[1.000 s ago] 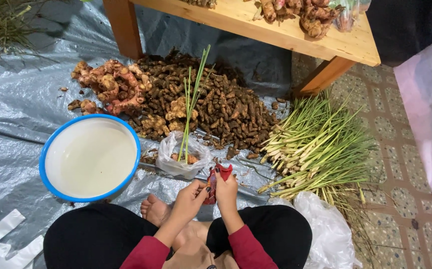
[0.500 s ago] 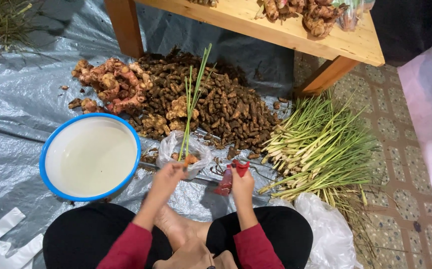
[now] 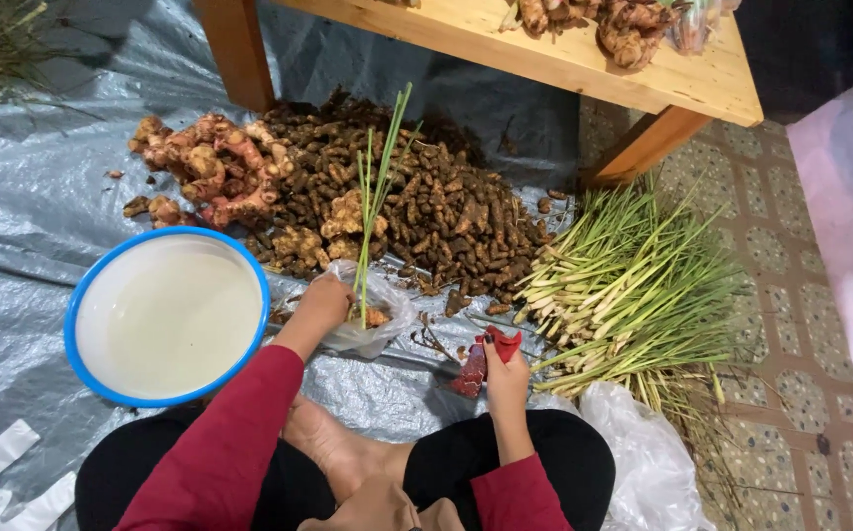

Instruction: The person sorts ginger and turmeric roots from a large pile on the floor, placing several pieces into a plastic bag by hand. They also handle bundles of lemongrass nearby.

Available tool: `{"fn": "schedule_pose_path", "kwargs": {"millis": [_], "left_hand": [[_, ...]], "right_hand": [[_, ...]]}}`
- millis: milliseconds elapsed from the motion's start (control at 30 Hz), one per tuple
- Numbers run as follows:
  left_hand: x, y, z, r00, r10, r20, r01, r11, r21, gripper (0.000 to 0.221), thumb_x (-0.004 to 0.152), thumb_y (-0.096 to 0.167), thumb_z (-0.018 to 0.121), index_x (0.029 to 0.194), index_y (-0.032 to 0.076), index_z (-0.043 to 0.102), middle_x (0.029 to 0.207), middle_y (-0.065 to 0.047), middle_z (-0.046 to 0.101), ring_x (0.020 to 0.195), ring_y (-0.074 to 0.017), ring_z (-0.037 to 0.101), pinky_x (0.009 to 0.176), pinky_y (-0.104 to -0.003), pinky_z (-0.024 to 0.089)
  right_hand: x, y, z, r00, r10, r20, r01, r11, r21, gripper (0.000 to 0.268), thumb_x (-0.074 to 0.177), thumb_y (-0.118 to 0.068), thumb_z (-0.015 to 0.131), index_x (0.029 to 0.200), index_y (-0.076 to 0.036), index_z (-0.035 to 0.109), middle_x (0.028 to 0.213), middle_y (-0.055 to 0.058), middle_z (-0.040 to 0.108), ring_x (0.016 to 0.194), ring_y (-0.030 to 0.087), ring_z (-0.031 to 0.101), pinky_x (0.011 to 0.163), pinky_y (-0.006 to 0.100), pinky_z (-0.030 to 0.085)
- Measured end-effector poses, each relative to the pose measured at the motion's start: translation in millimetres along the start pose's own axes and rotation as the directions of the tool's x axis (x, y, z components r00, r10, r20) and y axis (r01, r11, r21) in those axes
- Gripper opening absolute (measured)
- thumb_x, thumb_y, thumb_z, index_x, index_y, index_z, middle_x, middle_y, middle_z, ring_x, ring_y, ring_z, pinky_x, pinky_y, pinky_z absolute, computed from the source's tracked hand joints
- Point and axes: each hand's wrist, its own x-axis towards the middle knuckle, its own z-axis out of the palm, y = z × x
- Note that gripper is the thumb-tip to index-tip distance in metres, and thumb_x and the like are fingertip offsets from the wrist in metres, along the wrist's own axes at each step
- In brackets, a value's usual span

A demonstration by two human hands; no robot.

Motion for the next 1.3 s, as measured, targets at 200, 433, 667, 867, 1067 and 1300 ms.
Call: {"fn": "schedule_pose_path", "kwargs": {"millis": [200, 433, 667, 867, 1067, 1300], "left_hand": [[-25.5, 38.6, -35.5, 0.997, 0.013, -0.073, -0.018, 0.997, -0.071, 0.015, 0.087, 0.022, 0.071, 0.097, 0.013, 0.077, 0.103, -0.014, 0.067, 0.100, -0.0382, 0.070, 0.085, -0.050, 0.060], [-37.8, 81.8, -25.4, 0.978, 0.104, -0.182, -0.139, 0.971, -0.194, 0.012, 0.082, 0.011, 0.071, 0.070, 0.010, 0.071, 0.092, -0.002, 0.071, 0.090, -0.0183, 0.061, 0.083, -0.028, 0.057], [-0.7, 109.4, -31.4, 0.950, 0.077, -0.304, -0.117, 0.986, -0.118, 0.027, 0.094, 0.023, 0.054, 0.082, 0.011, 0.075, 0.086, -0.001, 0.067, 0.083, -0.0189, 0.054, 0.087, -0.036, 0.036], [51.4, 116.6, -25.7, 0.896, 0.060, -0.439, -0.132, 0.982, -0.135, 0.015, 0.087, 0.019, 0.066, 0.100, 0.013, 0.068, 0.107, -0.004, 0.062, 0.098, -0.0272, 0.057, 0.092, -0.047, 0.039], [103.6, 127.2, -36.0, 0.863, 0.069, -0.500, -0.131, 0.987, -0.090, 0.034, 0.082, 0.013, 0.070, 0.116, 0.012, 0.068, 0.122, -0.007, 0.056, 0.105, -0.0290, 0.054, 0.095, -0.047, 0.037], [147.3, 132.2, -29.3, 0.851, 0.223, -0.476, -0.194, 0.975, 0.108, 0.044, 0.070, 0.015, 0.079, 0.111, 0.017, 0.065, 0.122, -0.008, 0.053, 0.108, -0.0297, 0.049, 0.092, -0.045, 0.035]], "right_hand": [[-3.4, -28.9, -4.3, 0.990, 0.057, 0.126, -0.082, 0.975, 0.206, 0.036, 0.090, -0.021, 0.077, 0.122, -0.004, 0.072, 0.107, 0.014, 0.072, 0.102, 0.023, 0.061, 0.098, 0.046, 0.050], [30.8, 14.0, -2.8, 0.913, 0.107, 0.394, -0.249, 0.911, 0.329, 0.022, 0.092, -0.011, 0.069, 0.107, 0.005, 0.067, 0.088, 0.015, 0.069, 0.073, 0.021, 0.064, 0.068, 0.030, 0.050], [42.5, 28.7, 10.0, 0.913, 0.247, 0.323, -0.360, 0.860, 0.361, 0.021, 0.094, -0.010, 0.067, 0.108, 0.005, 0.069, 0.088, 0.018, 0.073, 0.073, 0.025, 0.069, 0.067, 0.032, 0.053], [56.8, 46.9, 17.5, 0.917, 0.247, 0.315, -0.356, 0.863, 0.359, 0.027, 0.093, -0.012, 0.068, 0.115, 0.003, 0.072, 0.096, 0.014, 0.073, 0.080, 0.022, 0.066, 0.072, 0.030, 0.051], [56.5, 26.9, 21.8, 0.869, 0.328, 0.372, -0.449, 0.838, 0.309, 0.031, 0.093, -0.009, 0.067, 0.120, 0.005, 0.070, 0.092, 0.018, 0.073, 0.076, 0.024, 0.067, 0.070, 0.032, 0.050], [55.8, 19.8, 26.2, 0.859, 0.297, 0.416, -0.455, 0.816, 0.357, 0.027, 0.093, -0.003, 0.064, 0.118, 0.006, 0.072, 0.088, 0.017, 0.073, 0.070, 0.021, 0.065, 0.063, 0.029, 0.049]]}}
